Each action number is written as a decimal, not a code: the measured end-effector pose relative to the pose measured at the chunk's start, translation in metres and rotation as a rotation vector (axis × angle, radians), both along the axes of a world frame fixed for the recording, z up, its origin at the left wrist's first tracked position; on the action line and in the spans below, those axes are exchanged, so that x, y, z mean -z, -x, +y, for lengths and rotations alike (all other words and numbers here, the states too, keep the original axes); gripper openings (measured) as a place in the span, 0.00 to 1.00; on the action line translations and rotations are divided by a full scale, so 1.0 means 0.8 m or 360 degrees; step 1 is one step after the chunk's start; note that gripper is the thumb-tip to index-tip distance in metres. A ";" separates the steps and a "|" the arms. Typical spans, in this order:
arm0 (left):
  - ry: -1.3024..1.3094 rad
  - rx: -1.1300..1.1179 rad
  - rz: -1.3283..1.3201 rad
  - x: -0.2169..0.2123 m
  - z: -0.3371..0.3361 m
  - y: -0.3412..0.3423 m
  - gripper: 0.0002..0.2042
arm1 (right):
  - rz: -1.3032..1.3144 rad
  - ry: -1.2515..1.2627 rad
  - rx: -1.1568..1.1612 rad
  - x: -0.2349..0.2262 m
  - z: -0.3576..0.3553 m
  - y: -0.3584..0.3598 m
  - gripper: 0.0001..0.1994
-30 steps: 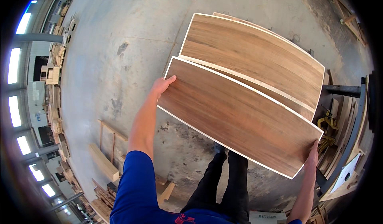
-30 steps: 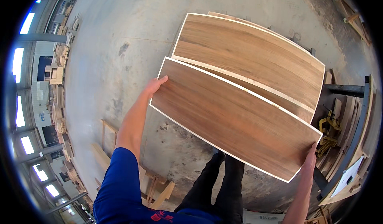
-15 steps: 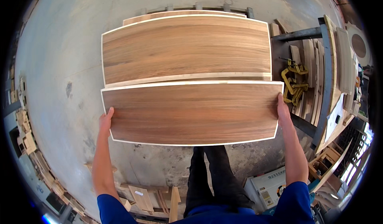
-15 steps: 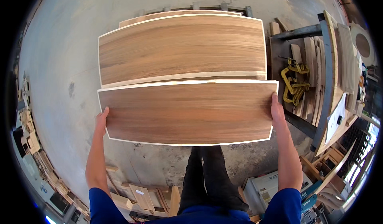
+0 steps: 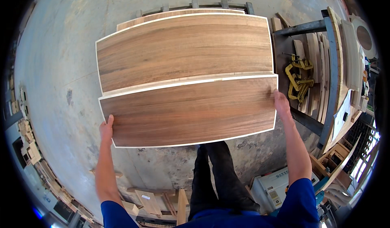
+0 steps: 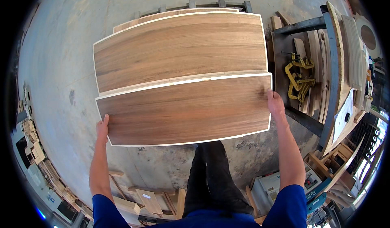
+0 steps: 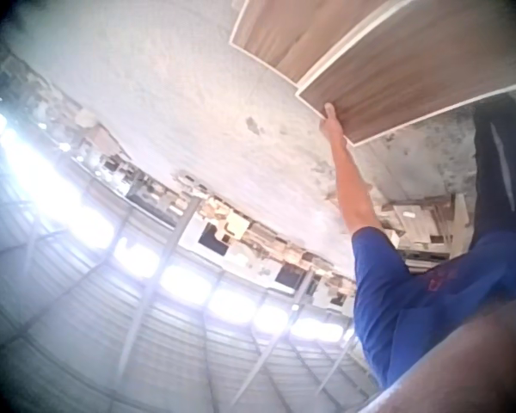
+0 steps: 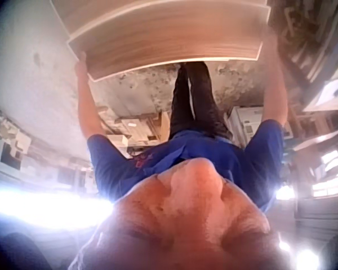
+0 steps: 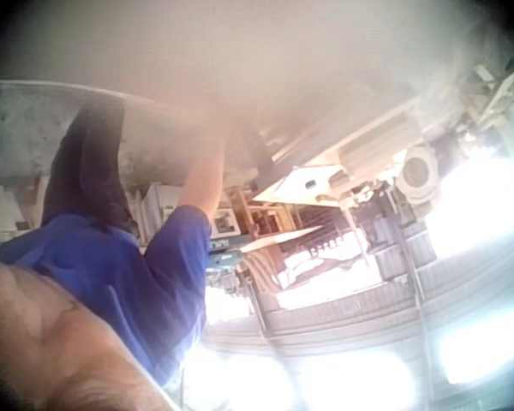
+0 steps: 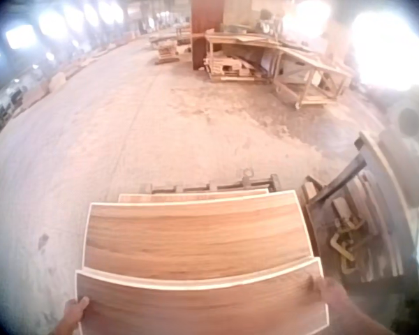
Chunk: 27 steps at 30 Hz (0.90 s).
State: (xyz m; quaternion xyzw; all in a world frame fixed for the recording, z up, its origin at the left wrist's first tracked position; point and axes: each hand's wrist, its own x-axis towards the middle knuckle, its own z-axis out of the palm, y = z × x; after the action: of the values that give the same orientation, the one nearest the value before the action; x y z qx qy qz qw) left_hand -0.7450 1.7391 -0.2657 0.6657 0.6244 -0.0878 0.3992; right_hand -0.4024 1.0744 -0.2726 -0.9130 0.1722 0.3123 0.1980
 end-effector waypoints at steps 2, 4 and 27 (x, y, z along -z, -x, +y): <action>-0.0068 0.0042 -0.0054 0.005 -0.002 -0.009 0.26 | -0.0182 0.0013 0.0102 0.064 -0.044 0.029 0.35; -0.0108 0.0048 -0.0004 0.005 -0.005 -0.006 0.26 | -0.0239 -0.0175 0.0257 0.056 -0.027 0.041 0.36; -0.0605 0.0722 -0.0074 -0.020 -0.378 -0.052 0.37 | -0.0190 0.0214 -0.0331 0.065 -0.036 0.040 0.46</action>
State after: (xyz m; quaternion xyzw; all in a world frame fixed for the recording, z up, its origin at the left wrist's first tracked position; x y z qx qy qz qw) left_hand -0.7037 1.4369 -0.2493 0.8528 0.4556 -0.0409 0.2519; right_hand -0.4348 1.0454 -0.3243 -0.9542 0.0852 0.2639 0.1127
